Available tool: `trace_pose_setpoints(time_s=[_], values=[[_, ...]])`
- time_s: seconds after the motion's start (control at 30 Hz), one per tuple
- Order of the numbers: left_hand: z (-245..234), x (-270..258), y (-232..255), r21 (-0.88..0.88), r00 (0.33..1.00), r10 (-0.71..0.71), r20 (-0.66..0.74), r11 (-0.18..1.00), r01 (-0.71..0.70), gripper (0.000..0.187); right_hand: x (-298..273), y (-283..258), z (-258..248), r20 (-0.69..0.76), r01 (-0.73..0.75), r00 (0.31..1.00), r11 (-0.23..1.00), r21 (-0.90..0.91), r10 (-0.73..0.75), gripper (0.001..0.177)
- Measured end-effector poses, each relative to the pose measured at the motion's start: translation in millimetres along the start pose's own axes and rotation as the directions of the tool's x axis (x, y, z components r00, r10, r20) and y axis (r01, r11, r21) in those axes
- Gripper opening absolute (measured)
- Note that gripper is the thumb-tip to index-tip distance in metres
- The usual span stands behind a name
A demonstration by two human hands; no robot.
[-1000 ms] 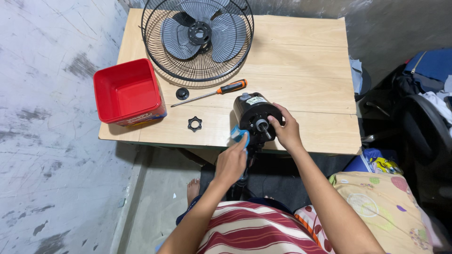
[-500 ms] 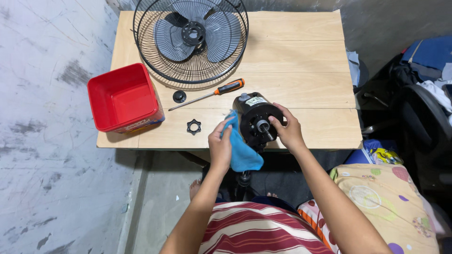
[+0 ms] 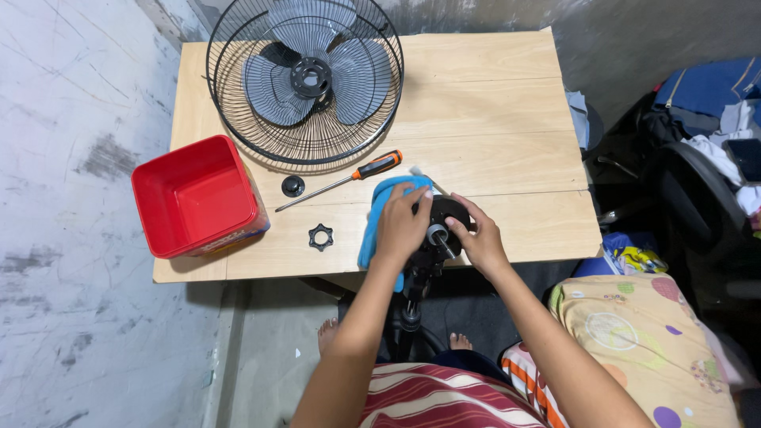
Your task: The person cleans the motor housing of a standing electric fan using a blue cloth and a screwdriver. They wipe the exterior and shaft, then use the screwdriver to clean the ventilation slots on the motor housing.
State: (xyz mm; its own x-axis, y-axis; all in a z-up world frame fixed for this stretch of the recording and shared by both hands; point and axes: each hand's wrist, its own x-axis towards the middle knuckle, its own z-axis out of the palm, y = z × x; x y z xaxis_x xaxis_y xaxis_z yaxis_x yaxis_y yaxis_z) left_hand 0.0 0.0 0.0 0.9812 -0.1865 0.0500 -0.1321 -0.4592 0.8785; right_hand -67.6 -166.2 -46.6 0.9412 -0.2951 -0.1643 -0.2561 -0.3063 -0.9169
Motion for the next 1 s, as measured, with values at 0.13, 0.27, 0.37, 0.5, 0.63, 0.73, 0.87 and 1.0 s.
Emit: trace_pose_setpoints(time_s=[0.13,0.27,0.37,0.5,0.63,0.73,0.87,1.0], values=[[-7.8,25.4,-13.8,0.102,0.987,-0.066,0.146,0.993,0.052,0.041,-3.1,-1.3,-0.2,-0.009,0.078,0.997,0.997,-0.001,-0.078,0.053],[-12.7,7.4,-25.0,-0.088,0.994,0.044,0.103,0.995,-0.035,0.035,-3.3,-5.3,2.8,-0.025,0.044,0.999,0.999,0.026,-0.044,0.053],[-10.4,-21.3,-33.2,-0.210,0.994,0.096,0.048,0.974,-0.084,0.034,-7.5,-8.9,1.0,-0.001,-0.006,1.000,0.996,0.094,0.007,0.055],[-11.5,-44.5,-51.4,-0.318,0.989,-0.144,-0.040,0.940,0.124,0.033,-18.3,-17.6,-1.9,0.042,-0.017,0.999,0.995,0.094,0.013,0.058],[-8.9,-69.7,-73.9,-0.426,0.946,-0.318,-0.060,0.865,0.264,0.029,-43.6,-14.6,-2.4,0.044,-0.027,0.999,0.998,0.053,0.025,0.059],[-6.2,-83.4,-83.9,-0.543,0.861,-0.503,0.071,0.705,0.456,0.035,-58.7,-3.9,-4.2,0.094,-0.174,0.983,0.971,0.161,0.160,0.062],[2.6,-103.4,-75.6,-0.657,0.767,-0.613,0.190,0.501,0.563,0.060,-69.4,8.9,8.8,0.169,-0.508,0.861,0.794,0.334,0.480,0.080],[-6.5,-118.6,-58.5,-0.666,0.674,-0.643,0.364,0.327,0.671,0.083,-81.3,2.4,13.9,0.479,-0.694,0.719,0.476,0.540,0.505,0.081]])
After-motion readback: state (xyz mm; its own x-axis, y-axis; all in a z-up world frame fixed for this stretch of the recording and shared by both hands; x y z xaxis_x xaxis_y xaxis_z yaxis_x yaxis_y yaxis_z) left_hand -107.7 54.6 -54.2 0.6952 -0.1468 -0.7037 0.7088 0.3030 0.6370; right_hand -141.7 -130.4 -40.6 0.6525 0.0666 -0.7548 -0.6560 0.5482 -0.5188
